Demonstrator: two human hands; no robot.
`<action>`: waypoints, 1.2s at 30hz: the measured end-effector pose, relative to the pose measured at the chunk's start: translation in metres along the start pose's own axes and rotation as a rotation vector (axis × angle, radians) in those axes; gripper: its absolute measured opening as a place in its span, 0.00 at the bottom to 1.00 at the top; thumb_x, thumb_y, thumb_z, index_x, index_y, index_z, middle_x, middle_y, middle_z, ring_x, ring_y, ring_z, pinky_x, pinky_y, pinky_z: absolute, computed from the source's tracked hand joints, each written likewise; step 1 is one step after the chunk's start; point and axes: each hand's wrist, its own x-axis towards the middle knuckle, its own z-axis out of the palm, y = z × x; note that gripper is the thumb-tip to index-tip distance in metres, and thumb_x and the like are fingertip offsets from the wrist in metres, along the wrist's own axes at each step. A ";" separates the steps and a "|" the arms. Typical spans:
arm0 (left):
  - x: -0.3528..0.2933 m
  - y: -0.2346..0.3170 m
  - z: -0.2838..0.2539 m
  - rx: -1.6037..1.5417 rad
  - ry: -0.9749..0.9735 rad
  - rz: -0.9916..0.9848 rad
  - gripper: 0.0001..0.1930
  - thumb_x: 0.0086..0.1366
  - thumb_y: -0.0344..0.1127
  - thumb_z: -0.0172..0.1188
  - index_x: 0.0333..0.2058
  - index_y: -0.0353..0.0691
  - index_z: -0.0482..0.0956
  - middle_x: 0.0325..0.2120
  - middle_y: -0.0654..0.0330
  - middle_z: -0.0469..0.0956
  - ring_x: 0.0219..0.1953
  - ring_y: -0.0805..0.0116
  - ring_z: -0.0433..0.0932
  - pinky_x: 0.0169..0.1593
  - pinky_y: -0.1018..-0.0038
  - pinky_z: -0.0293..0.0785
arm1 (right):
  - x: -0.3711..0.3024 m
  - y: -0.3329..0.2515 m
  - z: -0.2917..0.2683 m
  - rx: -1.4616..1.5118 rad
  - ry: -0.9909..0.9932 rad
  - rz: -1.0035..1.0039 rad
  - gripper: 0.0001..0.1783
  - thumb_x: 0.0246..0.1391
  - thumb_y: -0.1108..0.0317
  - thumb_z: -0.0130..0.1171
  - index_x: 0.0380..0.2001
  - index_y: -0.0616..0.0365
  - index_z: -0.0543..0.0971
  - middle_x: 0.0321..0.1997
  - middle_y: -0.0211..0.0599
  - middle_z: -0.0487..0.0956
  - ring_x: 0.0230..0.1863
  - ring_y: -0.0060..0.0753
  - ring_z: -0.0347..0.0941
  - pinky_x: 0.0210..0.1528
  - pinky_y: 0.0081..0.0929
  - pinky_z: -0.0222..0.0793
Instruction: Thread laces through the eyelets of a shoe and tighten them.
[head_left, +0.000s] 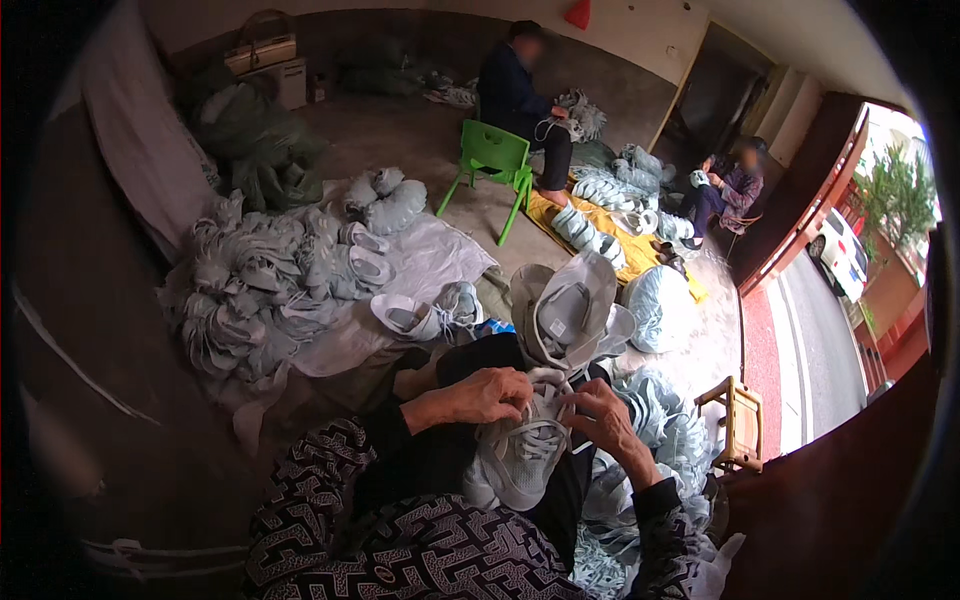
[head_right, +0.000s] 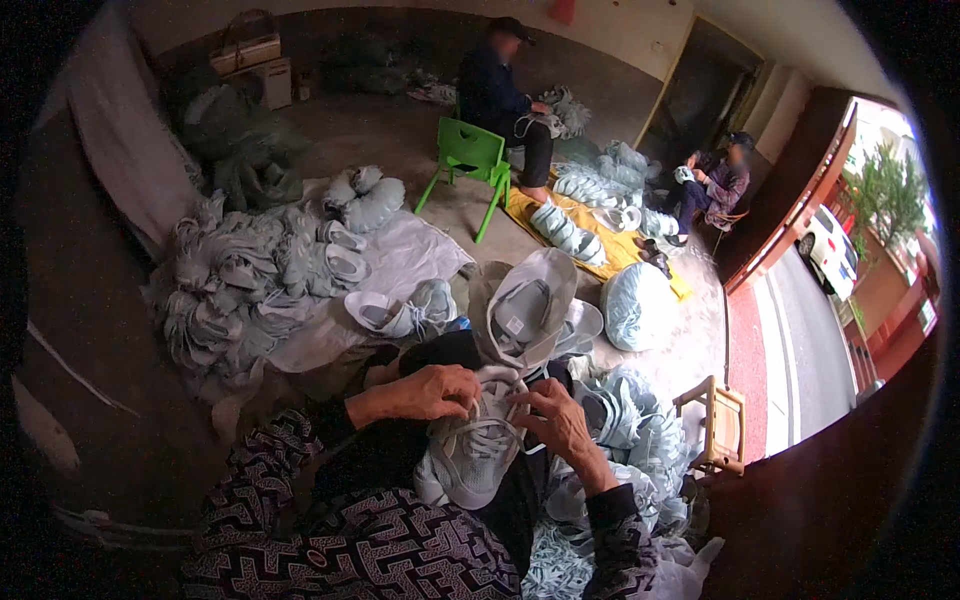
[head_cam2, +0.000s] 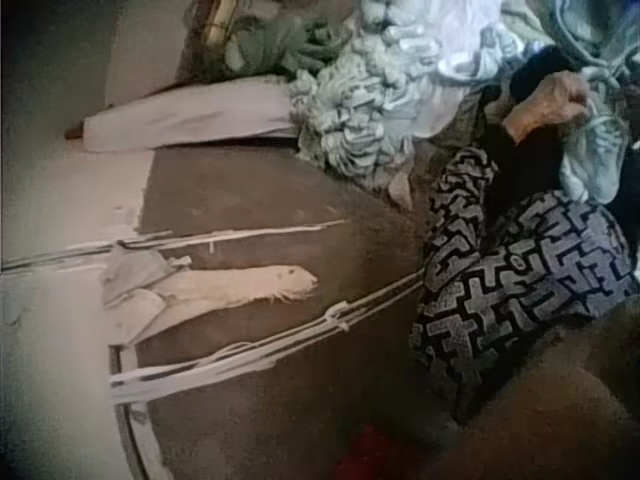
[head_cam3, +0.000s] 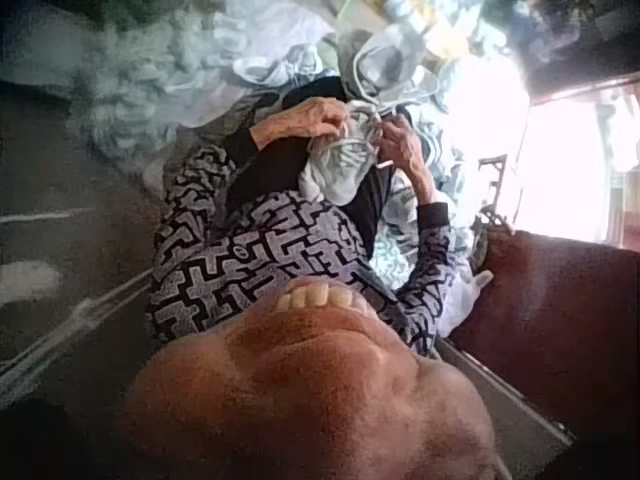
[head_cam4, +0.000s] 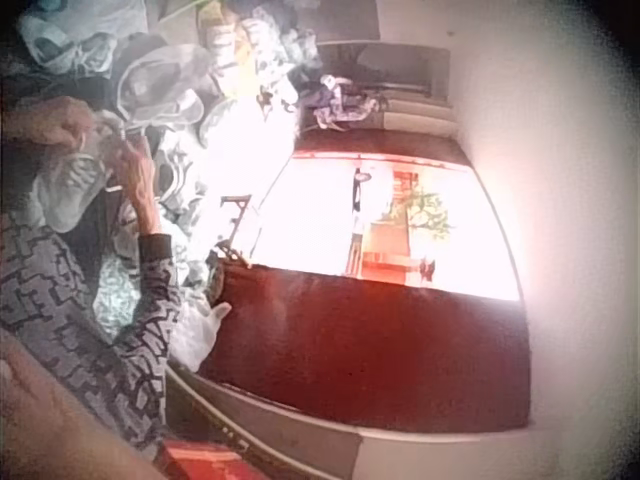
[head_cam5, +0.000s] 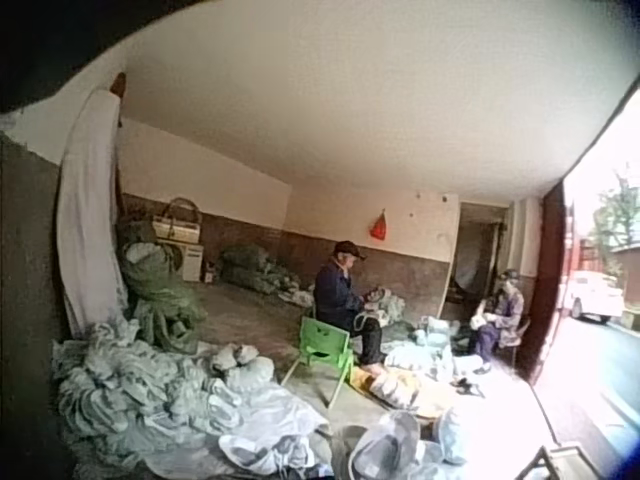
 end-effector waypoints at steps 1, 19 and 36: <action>0.000 -0.001 -0.001 -0.048 -0.013 -0.025 0.11 0.46 0.31 0.63 0.31 0.38 0.76 0.28 0.60 0.74 0.36 0.59 0.73 0.41 0.67 0.69 | 0.002 0.003 -0.005 0.006 -0.025 -0.070 0.15 0.41 0.60 0.65 0.37 0.47 0.80 0.48 0.35 0.73 0.50 0.38 0.69 0.47 0.33 0.68; 0.032 0.024 0.022 0.488 -0.031 0.002 0.11 0.54 0.44 0.60 0.28 0.43 0.76 0.28 0.62 0.73 0.38 0.61 0.73 0.38 0.65 0.65 | 0.016 0.021 -0.004 -0.221 -0.353 -0.337 0.07 0.45 0.61 0.58 0.26 0.49 0.81 0.42 0.37 0.75 0.49 0.44 0.68 0.45 0.36 0.69; 0.037 0.025 0.076 0.483 0.087 0.010 0.07 0.52 0.36 0.62 0.31 0.45 0.76 0.34 0.62 0.73 0.42 0.63 0.71 0.44 0.64 0.65 | -0.020 0.015 0.013 0.360 -0.022 0.316 0.13 0.54 0.61 0.54 0.33 0.61 0.79 0.24 0.45 0.77 0.27 0.40 0.76 0.31 0.32 0.68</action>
